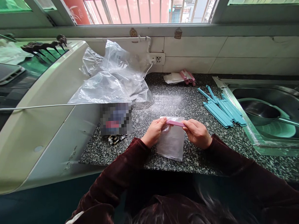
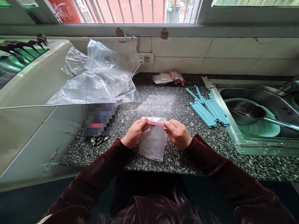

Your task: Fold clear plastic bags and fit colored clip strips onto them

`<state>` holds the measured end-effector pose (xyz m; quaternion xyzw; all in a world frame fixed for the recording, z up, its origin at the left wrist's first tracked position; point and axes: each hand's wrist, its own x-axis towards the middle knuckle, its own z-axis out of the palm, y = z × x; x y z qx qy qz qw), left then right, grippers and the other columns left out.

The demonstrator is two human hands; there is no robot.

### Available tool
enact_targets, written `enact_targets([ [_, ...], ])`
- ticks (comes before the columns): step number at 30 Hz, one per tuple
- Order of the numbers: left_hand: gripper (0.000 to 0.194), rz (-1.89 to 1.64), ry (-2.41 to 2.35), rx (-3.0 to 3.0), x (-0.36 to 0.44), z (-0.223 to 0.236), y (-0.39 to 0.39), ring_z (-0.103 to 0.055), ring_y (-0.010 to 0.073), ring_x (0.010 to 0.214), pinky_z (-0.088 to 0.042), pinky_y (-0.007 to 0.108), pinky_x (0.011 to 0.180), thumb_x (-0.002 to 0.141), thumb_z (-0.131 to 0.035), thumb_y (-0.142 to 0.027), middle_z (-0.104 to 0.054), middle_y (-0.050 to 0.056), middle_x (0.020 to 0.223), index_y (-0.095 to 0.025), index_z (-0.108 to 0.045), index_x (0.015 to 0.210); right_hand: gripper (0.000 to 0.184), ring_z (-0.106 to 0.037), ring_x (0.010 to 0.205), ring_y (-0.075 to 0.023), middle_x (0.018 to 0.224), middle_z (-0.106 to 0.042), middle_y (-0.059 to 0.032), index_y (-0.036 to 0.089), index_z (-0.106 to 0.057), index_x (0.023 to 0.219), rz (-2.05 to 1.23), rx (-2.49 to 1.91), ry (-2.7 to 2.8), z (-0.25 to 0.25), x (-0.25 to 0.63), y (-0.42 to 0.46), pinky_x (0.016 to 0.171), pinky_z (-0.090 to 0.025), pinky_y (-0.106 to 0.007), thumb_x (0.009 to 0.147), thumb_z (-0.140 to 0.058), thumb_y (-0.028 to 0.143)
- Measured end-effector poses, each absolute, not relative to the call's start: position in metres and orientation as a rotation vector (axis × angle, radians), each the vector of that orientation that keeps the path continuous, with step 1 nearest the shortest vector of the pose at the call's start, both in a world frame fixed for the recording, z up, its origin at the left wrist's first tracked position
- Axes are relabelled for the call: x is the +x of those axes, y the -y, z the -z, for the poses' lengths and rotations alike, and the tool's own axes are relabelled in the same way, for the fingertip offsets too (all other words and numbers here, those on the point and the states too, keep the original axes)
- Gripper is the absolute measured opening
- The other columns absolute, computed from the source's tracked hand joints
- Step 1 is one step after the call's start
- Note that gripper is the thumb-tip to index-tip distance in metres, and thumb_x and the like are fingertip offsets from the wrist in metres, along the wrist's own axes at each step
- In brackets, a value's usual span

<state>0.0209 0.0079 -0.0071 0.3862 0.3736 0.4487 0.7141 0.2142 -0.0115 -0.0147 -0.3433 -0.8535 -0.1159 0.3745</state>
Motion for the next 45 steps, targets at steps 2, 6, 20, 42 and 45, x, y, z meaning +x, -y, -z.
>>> enact_targets([
  [2,0.048,-0.994,-0.828,0.838,0.021,0.008,-0.008,-0.039,0.0063,0.049,-0.029,0.022,0.05,0.055,-0.074,-0.056,-0.05,-0.003,0.053,-0.013,-0.054,0.06,0.022,-0.057,0.068,-0.0167,0.076,-0.062,-0.0079,0.014,-0.056,0.108,0.299,-0.863,2.179,0.015,0.214,0.011,0.063,-0.051,-0.029,0.09,-0.045,0.018],
  [6,0.044,-0.979,-0.833,0.8,0.021,0.007,-0.008,-0.043,0.0074,0.051,-0.031,0.022,0.052,0.057,-0.074,-0.052,-0.054,-0.002,0.056,-0.012,-0.055,0.062,0.025,-0.057,0.069,-0.017,0.076,-0.062,-0.0077,0.015,-0.056,0.111,0.291,-0.87,2.175,0.016,0.215,0.011,0.063,-0.051,-0.029,0.089,-0.045,0.019],
  [20,0.043,-0.989,-0.837,0.834,0.022,0.01,-0.01,-0.041,0.0073,0.052,-0.03,0.022,0.054,0.061,-0.072,-0.051,-0.052,-0.002,0.056,-0.012,-0.056,0.063,0.024,-0.057,0.07,-0.0173,0.08,-0.064,-0.0094,0.014,-0.056,0.111,0.244,-0.836,2.165,0.017,0.216,0.008,0.065,-0.053,-0.031,0.088,-0.047,0.017],
  [42,0.049,-0.989,-0.864,0.927,0.022,0.016,-0.013,-0.037,0.0059,0.049,-0.028,0.022,0.05,0.062,-0.067,-0.059,-0.048,-0.004,0.054,-0.012,-0.055,0.064,0.02,-0.061,0.075,-0.0188,0.082,-0.065,-0.0116,0.013,-0.058,0.104,0.22,-0.804,2.121,0.013,0.212,0.005,0.068,-0.055,-0.032,0.085,-0.051,0.013],
  [45,0.047,-0.976,-0.874,0.947,0.022,0.016,-0.013,-0.035,0.0062,0.049,-0.026,0.022,0.05,0.065,-0.065,-0.058,-0.046,-0.005,0.053,-0.013,-0.054,0.064,0.019,-0.061,0.076,-0.0186,0.083,-0.065,-0.011,0.014,-0.057,0.104,0.206,-0.818,2.119,0.012,0.211,0.006,0.068,-0.055,-0.032,0.086,-0.05,0.013],
])
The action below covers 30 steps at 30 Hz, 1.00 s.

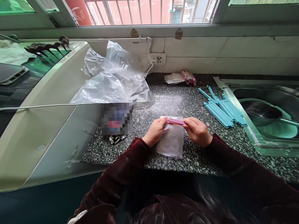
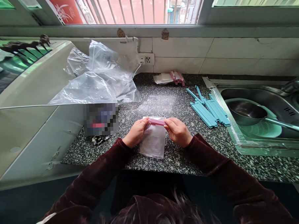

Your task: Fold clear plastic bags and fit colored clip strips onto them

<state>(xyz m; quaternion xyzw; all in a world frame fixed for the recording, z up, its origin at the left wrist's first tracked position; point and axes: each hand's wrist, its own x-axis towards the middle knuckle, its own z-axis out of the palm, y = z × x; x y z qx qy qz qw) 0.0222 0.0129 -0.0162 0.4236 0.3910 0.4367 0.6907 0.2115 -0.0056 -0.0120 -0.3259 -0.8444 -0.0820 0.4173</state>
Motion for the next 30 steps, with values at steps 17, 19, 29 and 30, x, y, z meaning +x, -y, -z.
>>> enact_targets([
  [17,0.039,-0.984,-0.923,0.998,0.021,0.015,-0.013,-0.035,0.0077,0.051,-0.027,0.023,0.052,0.073,-0.061,-0.05,-0.046,-0.004,0.055,-0.013,-0.055,0.064,0.015,-0.058,0.078,-0.0192,0.084,-0.065,-0.0091,0.016,-0.061,0.098,0.216,-0.872,2.039,0.004,0.211,0.008,0.07,-0.051,-0.034,0.085,-0.053,0.017],
  [19,0.038,-0.988,-0.922,0.983,0.021,0.016,-0.013,-0.036,0.0079,0.051,-0.028,0.023,0.053,0.074,-0.06,-0.049,-0.047,-0.003,0.055,-0.012,-0.056,0.064,0.015,-0.058,0.078,-0.0192,0.084,-0.065,-0.0089,0.017,-0.062,0.096,0.203,-0.878,2.021,0.003,0.211,0.009,0.07,-0.05,-0.034,0.085,-0.053,0.016],
  [29,0.037,-0.987,-0.947,0.946,0.022,0.016,-0.015,-0.039,0.0083,0.052,-0.031,0.022,0.054,0.076,-0.059,-0.047,-0.051,-0.002,0.056,-0.012,-0.06,0.066,0.014,-0.058,0.077,-0.019,0.084,-0.067,-0.0073,0.018,-0.062,0.095,0.203,-0.902,1.995,0.001,0.213,0.009,0.07,-0.049,-0.034,0.085,-0.052,0.018],
  [30,0.037,-0.986,-0.95,0.941,0.022,0.015,-0.015,-0.04,0.0083,0.052,-0.031,0.022,0.054,0.077,-0.059,-0.047,-0.052,-0.002,0.056,-0.011,-0.06,0.066,0.014,-0.058,0.077,-0.019,0.083,-0.067,-0.0072,0.018,-0.062,0.095,0.203,-0.904,1.995,0.001,0.213,0.009,0.07,-0.049,-0.034,0.085,-0.052,0.018],
])
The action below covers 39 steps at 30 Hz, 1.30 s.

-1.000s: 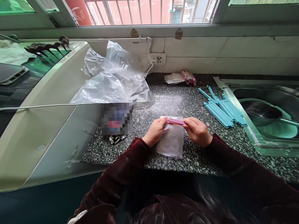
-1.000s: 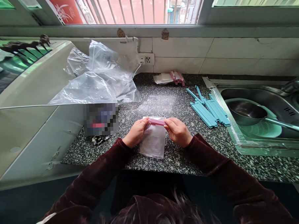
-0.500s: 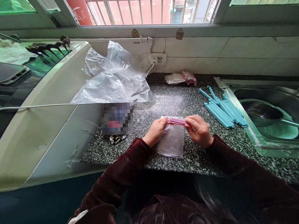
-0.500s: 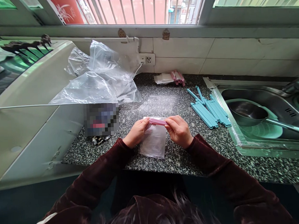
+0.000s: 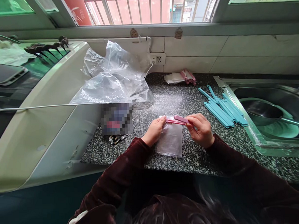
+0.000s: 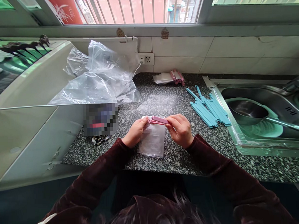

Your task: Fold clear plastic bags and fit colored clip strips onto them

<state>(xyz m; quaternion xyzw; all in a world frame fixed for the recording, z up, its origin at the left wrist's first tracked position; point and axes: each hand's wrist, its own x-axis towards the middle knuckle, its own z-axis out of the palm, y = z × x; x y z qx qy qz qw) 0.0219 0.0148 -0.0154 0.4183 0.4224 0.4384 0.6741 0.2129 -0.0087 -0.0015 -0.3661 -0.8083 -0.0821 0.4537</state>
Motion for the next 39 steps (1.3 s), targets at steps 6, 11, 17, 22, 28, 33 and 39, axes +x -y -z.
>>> enact_targets([
  [6,0.036,-0.991,-0.953,0.919,0.022,0.013,-0.015,-0.039,0.0081,0.051,-0.031,0.022,0.053,0.076,-0.06,-0.046,-0.051,-0.003,0.055,-0.012,-0.059,0.065,0.015,-0.058,0.077,-0.0185,0.085,-0.067,-0.0066,0.018,-0.062,0.096,0.211,-0.902,1.992,0.0,0.214,0.008,0.07,-0.048,-0.034,0.086,-0.052,0.02],
  [11,0.038,-1.017,-0.952,0.914,0.02,0.016,-0.015,-0.04,0.008,0.051,-0.031,0.022,0.052,0.073,-0.062,-0.049,-0.05,-0.003,0.055,-0.013,-0.057,0.064,0.015,-0.059,0.076,-0.0186,0.084,-0.067,-0.0068,0.019,-0.062,0.096,0.226,-0.884,1.974,-0.001,0.215,0.008,0.069,-0.049,-0.034,0.085,-0.053,0.019],
  [17,0.038,-1.034,-0.953,0.912,0.02,0.015,-0.016,-0.039,0.0074,0.05,-0.031,0.021,0.05,0.073,-0.064,-0.048,-0.049,-0.003,0.054,-0.013,-0.055,0.061,0.015,-0.061,0.078,-0.0192,0.085,-0.068,-0.0067,0.019,-0.062,0.097,0.232,-0.917,1.957,-0.001,0.218,0.008,0.07,-0.049,-0.035,0.085,-0.052,0.021],
  [22,0.038,-1.005,-0.957,0.833,0.021,0.009,-0.014,-0.04,0.0077,0.049,-0.034,0.021,0.049,0.072,-0.065,-0.048,-0.048,-0.003,0.053,-0.013,-0.056,0.063,0.015,-0.06,0.076,-0.0186,0.084,-0.068,-0.0058,0.02,-0.061,0.097,0.255,-0.88,1.948,-0.004,0.218,0.007,0.069,-0.049,-0.035,0.083,-0.055,0.018],
  [28,0.037,-1.03,-0.97,0.819,0.021,0.004,-0.014,-0.038,0.0066,0.047,-0.032,0.02,0.046,0.071,-0.066,-0.046,-0.046,-0.004,0.051,-0.013,-0.055,0.06,0.016,-0.06,0.077,-0.0186,0.085,-0.067,-0.0058,0.02,-0.061,0.098,0.276,-0.891,1.931,-0.005,0.219,0.007,0.069,-0.05,-0.035,0.084,-0.054,0.017],
  [33,0.036,-1.026,-0.973,0.791,0.021,0.002,-0.014,-0.038,0.0062,0.045,-0.031,0.02,0.045,0.072,-0.066,-0.045,-0.046,-0.004,0.05,-0.012,-0.056,0.06,0.016,-0.06,0.075,-0.0187,0.084,-0.067,-0.0057,0.02,-0.061,0.098,0.303,-0.89,1.914,-0.005,0.221,0.006,0.067,-0.05,-0.034,0.083,-0.056,0.017],
  [39,0.034,-1.039,-0.98,0.8,0.02,0.003,-0.014,-0.04,0.0067,0.046,-0.034,0.02,0.047,0.073,-0.065,-0.044,-0.049,-0.004,0.051,-0.012,-0.058,0.062,0.017,-0.061,0.075,-0.0191,0.083,-0.068,-0.0056,0.021,-0.063,0.099,0.292,-0.936,1.925,-0.007,0.222,0.006,0.068,-0.05,-0.035,0.085,-0.054,0.02],
])
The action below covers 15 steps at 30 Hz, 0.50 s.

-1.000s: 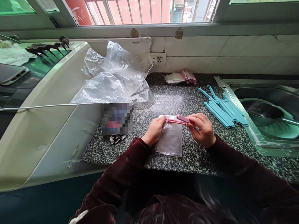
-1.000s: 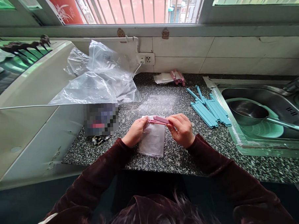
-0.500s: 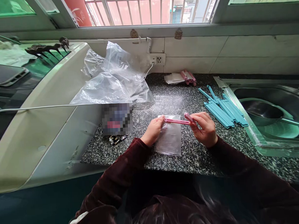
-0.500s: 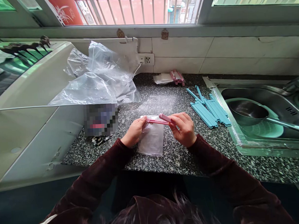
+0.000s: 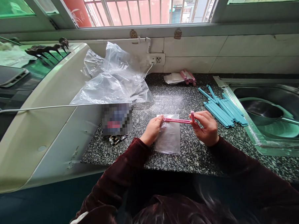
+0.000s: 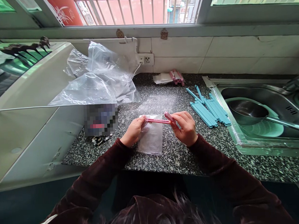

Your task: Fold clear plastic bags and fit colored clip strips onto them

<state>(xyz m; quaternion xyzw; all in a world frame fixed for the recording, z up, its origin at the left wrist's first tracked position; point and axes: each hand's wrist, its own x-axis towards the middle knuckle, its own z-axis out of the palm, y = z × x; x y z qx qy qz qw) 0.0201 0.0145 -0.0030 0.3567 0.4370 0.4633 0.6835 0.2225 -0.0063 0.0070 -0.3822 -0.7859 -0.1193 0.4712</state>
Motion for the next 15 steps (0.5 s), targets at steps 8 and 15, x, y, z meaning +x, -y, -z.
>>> enact_targets([
  [8,0.036,-1.051,-0.977,0.786,0.0203,0.0018,-0.0143,-0.04,0.006,0.045,-0.032,0.019,0.045,0.072,-0.066,-0.044,-0.049,-0.004,0.05,-0.012,-0.057,0.06,0.015,-0.061,0.075,-0.0196,0.083,-0.068,-0.0065,0.02,-0.062,0.097,0.322,-0.912,1.905,-0.0065,0.2249,0.0058,0.067,-0.051,-0.035,0.083,-0.055,0.019],
  [15,0.036,-1.06,-0.986,0.795,0.0185,0.0035,-0.0147,-0.04,0.0058,0.046,-0.034,0.019,0.046,0.074,-0.065,-0.045,-0.05,-0.003,0.052,-0.012,-0.058,0.062,0.012,-0.062,0.076,-0.0201,0.082,-0.068,-0.0063,0.021,-0.062,0.093,0.274,-0.954,1.884,-0.0038,0.2271,0.005,0.069,-0.052,-0.037,0.083,-0.056,0.021],
])
